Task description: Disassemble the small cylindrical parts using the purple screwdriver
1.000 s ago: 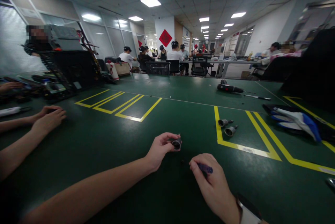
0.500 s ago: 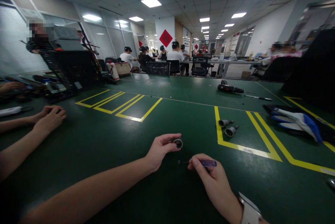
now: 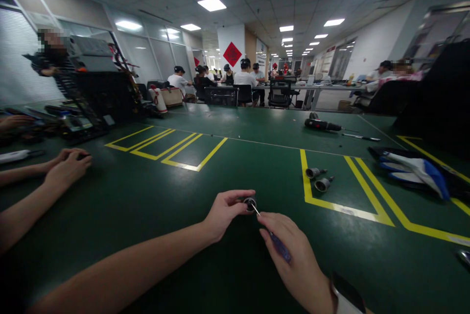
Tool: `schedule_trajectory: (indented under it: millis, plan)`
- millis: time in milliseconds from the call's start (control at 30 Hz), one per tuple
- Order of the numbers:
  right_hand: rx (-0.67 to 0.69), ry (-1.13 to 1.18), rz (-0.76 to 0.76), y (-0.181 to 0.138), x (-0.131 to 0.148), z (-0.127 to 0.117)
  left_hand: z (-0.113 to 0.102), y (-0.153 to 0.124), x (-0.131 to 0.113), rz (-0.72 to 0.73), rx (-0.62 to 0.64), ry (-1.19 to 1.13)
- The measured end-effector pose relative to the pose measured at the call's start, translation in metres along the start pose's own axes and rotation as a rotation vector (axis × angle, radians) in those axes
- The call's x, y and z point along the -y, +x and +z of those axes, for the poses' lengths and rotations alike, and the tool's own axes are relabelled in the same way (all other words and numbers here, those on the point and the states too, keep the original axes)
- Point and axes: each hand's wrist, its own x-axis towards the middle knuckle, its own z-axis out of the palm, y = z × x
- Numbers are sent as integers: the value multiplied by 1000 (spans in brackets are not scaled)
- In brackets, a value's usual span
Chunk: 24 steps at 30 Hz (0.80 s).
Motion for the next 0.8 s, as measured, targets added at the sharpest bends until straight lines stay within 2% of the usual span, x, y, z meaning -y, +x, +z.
schedule_trajectory:
  millis: [400,800]
  plan:
    - [41,-71,-60,-3,-3,2,1,1,9,89,4,40]
    - [-22,-199,-219,-2,5,0,2,1,10,89,-9,78]
